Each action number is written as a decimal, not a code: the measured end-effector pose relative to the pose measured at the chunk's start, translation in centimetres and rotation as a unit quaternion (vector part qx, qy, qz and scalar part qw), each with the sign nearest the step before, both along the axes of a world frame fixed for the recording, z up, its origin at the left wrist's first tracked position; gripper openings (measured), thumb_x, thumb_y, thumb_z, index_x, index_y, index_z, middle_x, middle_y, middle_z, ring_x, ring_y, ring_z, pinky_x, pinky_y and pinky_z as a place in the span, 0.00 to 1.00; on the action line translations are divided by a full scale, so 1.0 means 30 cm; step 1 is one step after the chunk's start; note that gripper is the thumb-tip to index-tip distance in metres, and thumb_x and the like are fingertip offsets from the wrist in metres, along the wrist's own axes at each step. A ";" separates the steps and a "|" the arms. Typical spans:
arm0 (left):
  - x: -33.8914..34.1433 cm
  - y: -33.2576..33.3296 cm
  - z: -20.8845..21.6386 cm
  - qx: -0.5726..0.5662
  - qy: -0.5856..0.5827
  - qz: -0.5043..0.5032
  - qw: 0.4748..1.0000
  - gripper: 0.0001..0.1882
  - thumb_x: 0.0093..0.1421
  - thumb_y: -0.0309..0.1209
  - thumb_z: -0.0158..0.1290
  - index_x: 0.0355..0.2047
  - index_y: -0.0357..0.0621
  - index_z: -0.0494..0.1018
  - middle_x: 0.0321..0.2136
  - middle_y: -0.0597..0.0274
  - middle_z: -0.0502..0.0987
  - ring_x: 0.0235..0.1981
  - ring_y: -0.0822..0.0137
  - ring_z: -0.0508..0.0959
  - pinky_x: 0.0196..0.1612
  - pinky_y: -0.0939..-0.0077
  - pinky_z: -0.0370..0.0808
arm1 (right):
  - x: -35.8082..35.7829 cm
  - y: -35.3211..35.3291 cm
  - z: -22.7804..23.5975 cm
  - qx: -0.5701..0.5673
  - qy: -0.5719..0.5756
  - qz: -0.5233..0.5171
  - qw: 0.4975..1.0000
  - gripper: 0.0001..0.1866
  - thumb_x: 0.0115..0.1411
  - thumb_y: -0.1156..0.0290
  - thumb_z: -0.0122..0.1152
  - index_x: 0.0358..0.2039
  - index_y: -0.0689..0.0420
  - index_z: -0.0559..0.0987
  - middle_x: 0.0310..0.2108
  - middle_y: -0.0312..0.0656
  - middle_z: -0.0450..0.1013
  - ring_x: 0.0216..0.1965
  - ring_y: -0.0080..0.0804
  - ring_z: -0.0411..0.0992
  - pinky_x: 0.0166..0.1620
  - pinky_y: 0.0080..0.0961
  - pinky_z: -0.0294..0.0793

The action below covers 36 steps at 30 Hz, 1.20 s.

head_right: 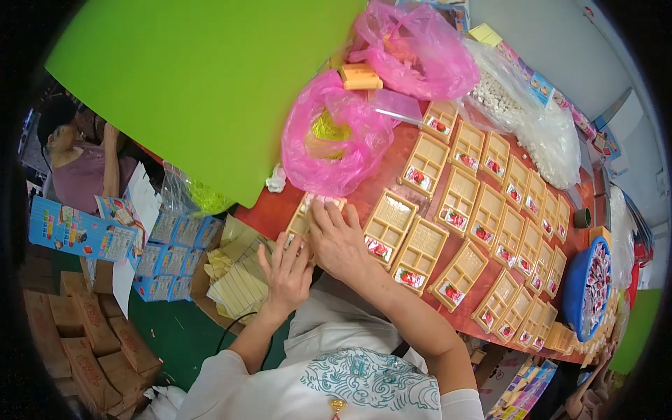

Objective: Placing small white items into partitioned plastic trays on a production line.

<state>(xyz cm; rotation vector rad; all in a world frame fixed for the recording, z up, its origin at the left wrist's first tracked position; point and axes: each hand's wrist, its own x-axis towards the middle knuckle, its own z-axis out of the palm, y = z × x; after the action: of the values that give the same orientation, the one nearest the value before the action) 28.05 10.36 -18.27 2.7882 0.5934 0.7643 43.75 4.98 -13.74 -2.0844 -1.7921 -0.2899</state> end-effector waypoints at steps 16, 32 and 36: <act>0.106 0.076 0.158 -0.113 -0.103 -0.062 0.986 0.17 0.54 0.28 0.47 0.45 0.40 0.71 0.51 0.51 0.67 0.55 0.54 0.64 0.60 0.51 0.48 | -0.016 -0.155 0.053 0.083 0.112 -0.037 0.990 0.17 0.49 0.74 0.59 0.41 0.60 0.72 0.41 0.45 0.67 0.43 0.40 0.66 0.49 0.36 0.59; 0.403 -0.026 0.214 -0.228 -0.064 -0.252 0.938 0.16 0.56 0.23 0.45 0.45 0.33 0.68 0.44 0.44 0.71 0.46 0.48 0.71 0.50 0.63 0.67 | -0.073 -0.644 0.043 0.142 0.248 -0.172 0.943 0.09 0.50 0.78 0.58 0.33 0.59 0.73 0.34 0.44 0.70 0.35 0.44 0.68 0.39 0.34 0.66; 0.412 -0.085 0.181 -0.245 -0.040 -0.251 0.935 0.17 0.57 0.23 0.43 0.47 0.32 0.67 0.47 0.42 0.68 0.49 0.47 0.69 0.52 0.62 0.66 | -0.063 -0.657 0.030 0.111 0.188 -0.206 0.954 0.17 0.49 0.77 0.59 0.42 0.60 0.72 0.43 0.47 0.68 0.43 0.43 0.67 0.46 0.35 0.65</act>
<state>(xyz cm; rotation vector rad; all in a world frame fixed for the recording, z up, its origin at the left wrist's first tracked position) 40.39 7.81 -12.83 2.2762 0.0265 0.5215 41.86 -14.72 -12.82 -2.1572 -1.0525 -0.1766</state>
